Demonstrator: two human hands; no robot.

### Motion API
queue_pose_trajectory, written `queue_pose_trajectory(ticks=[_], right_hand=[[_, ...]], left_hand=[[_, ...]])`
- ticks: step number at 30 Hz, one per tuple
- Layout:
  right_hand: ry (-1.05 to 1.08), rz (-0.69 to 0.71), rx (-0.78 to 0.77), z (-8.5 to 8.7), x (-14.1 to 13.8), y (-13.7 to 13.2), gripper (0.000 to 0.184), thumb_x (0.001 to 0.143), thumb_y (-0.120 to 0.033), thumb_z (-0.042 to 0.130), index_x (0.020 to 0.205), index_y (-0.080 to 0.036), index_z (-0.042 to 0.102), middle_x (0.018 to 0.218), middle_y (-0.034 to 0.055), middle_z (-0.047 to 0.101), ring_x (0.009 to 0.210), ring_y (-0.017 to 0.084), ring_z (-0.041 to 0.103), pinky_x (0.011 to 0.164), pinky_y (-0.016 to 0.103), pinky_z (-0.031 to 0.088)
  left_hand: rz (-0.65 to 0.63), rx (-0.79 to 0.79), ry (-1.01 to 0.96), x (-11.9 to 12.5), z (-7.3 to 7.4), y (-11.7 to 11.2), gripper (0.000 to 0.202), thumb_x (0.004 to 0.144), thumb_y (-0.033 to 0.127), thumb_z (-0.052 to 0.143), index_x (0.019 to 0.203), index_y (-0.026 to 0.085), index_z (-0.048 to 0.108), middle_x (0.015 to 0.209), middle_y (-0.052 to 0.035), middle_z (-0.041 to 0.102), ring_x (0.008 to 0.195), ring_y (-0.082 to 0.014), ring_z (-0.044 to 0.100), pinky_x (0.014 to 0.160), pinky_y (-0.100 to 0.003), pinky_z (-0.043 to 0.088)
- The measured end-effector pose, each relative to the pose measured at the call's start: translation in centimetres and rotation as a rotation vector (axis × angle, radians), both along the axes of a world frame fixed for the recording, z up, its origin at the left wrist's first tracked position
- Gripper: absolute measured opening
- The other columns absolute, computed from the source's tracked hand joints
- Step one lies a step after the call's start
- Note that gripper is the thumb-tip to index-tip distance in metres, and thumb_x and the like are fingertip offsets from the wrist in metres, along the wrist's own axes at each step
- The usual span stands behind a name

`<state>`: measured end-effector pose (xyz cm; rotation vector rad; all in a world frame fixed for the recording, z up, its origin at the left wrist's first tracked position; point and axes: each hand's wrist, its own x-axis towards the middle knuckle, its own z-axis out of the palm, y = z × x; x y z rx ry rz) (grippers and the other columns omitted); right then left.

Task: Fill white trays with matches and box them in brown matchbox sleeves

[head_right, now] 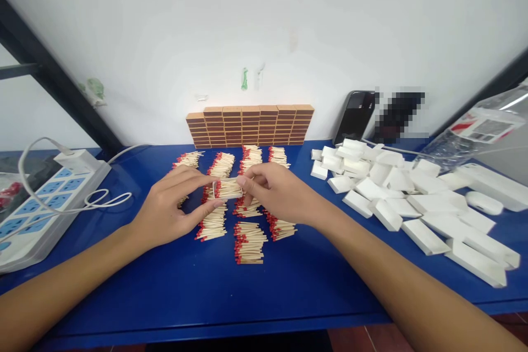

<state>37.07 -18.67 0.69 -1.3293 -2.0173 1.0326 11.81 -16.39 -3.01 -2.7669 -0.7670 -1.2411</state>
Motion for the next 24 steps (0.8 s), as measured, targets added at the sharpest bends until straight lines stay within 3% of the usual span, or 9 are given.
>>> queue_pose_trajectory(ticks=[4,8,15,18,21,24], right_hand=[[0.052,0.012,-0.091,0.2,-0.5,-0.3,0.048,0.098,-0.065,0.058,0.091,-0.018,0.067,0.071,0.0003,0.068,0.051,0.011,0.048,0.049,0.027,0.035],[0.122,-0.013,-0.143,-0.3,-1.0,-0.4,0.047,0.095,-0.065,0.064,0.096,-0.018,0.067,0.067,-0.0028,0.061,0.054,0.011,0.048,0.049,0.026,0.031],[0.242,-0.039,-0.127,-0.9,-1.2,-0.4,0.032,0.096,-0.051,0.068,0.095,-0.019,0.066,0.079,0.0005,0.069,0.075,0.016,0.066,0.064,0.028,0.044],[0.256,-0.014,-0.140,-1.2,-1.2,-0.3,0.032,0.097,-0.051,0.068,0.096,-0.020,0.065,0.085,0.0032,0.073,0.083,0.019,0.068,0.071,0.030,0.049],[0.242,-0.013,-0.121,-1.4,-1.2,-0.2,0.034,0.097,-0.054,0.067,0.091,-0.020,0.063,0.073,-0.0015,0.065,0.068,0.014,0.061,0.063,0.027,0.044],[0.212,-0.028,-0.085,-1.2,-1.2,-0.3,0.041,0.101,-0.057,0.060,0.082,-0.021,0.058,0.059,-0.0074,0.047,0.051,0.009,0.042,0.052,0.026,0.034]], left_hand=[[-0.019,-0.023,0.011,0.0,0.1,-0.2,0.033,0.092,0.031,0.078,0.120,0.016,0.070,0.097,-0.0081,0.075,0.089,-0.0222,0.066,0.085,-0.041,0.055],[-0.042,-0.050,0.014,0.0,0.0,-0.3,0.035,0.092,0.031,0.078,0.123,0.017,0.069,0.098,-0.0078,0.075,0.091,-0.0228,0.066,0.086,-0.042,0.055],[-0.011,-0.057,0.021,-0.3,-0.2,-0.2,0.056,0.094,0.031,0.076,0.145,0.019,0.056,0.112,-0.0096,0.074,0.103,-0.0248,0.067,0.095,-0.044,0.056],[-0.037,-0.063,0.028,-0.3,-0.1,-0.3,0.055,0.095,0.028,0.074,0.147,0.021,0.055,0.120,-0.0096,0.073,0.110,-0.0246,0.066,0.099,-0.043,0.055],[-0.093,-0.043,0.029,-0.2,0.0,-0.3,0.049,0.096,0.022,0.073,0.142,0.022,0.059,0.122,-0.0088,0.073,0.111,-0.0235,0.066,0.099,-0.042,0.055],[-0.123,-0.023,0.011,-0.1,0.0,-0.1,0.046,0.094,0.019,0.075,0.138,0.021,0.062,0.121,-0.0088,0.074,0.109,-0.0230,0.067,0.099,-0.041,0.056]])
